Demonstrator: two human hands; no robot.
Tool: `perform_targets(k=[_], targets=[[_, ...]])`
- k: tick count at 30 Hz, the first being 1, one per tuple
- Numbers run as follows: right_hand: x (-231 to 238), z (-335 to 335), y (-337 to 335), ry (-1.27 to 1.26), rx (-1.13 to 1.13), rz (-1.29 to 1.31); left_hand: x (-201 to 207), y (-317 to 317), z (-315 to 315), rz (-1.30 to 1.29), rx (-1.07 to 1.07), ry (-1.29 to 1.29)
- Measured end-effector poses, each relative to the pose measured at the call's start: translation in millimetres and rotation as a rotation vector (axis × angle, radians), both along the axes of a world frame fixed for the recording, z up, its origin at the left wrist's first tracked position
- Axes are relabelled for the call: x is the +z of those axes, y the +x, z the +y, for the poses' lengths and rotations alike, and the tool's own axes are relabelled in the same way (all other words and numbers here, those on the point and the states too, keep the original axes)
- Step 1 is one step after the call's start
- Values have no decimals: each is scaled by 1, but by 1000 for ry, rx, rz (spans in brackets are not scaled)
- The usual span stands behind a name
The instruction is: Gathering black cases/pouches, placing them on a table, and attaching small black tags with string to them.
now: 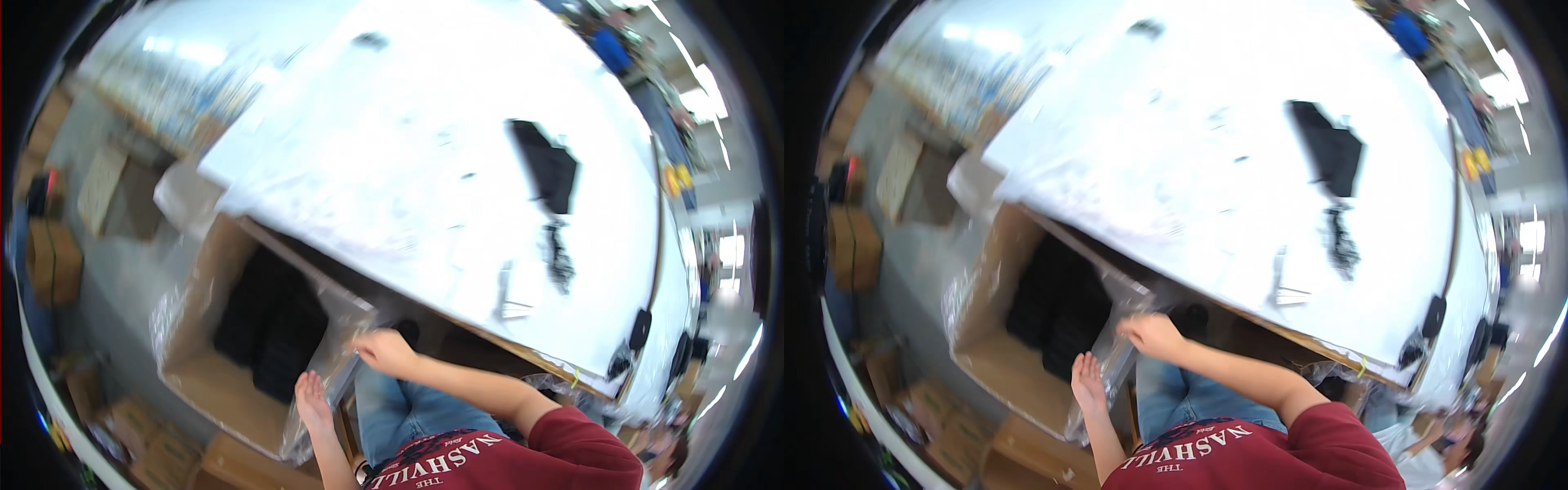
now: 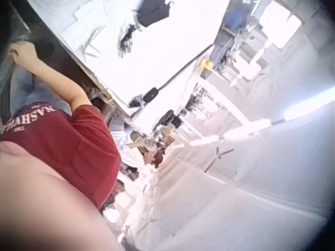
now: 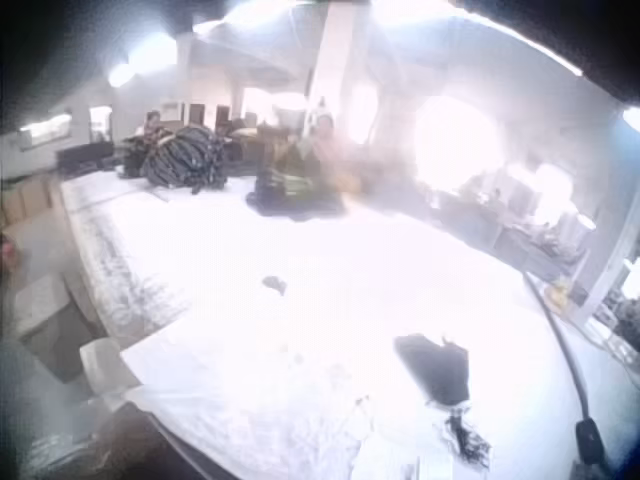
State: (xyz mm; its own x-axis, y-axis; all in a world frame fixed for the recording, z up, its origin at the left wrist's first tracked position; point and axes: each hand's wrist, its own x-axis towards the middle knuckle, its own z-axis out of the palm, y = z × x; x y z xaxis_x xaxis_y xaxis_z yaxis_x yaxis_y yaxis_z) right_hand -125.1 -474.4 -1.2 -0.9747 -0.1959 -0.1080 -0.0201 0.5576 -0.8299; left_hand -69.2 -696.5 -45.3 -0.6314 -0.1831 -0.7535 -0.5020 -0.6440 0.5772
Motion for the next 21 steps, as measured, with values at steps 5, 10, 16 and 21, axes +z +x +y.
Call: perform_targets(k=[5, 10, 16, 21], targets=[[91, 138, 147, -144, -461, -15, 47, -33, 136, 293, -1139, -119], [130, 225, 282, -84, -1567, 241, 95, 5, 288, 434, -2554, 215], [56, 138, 436, -556, -2565, 463, 86, 87, 382, 86, -3196, 458], [-34, 23, 521, -979, -3181, 412, 52, 233, 431, -208, -3018, 459]])
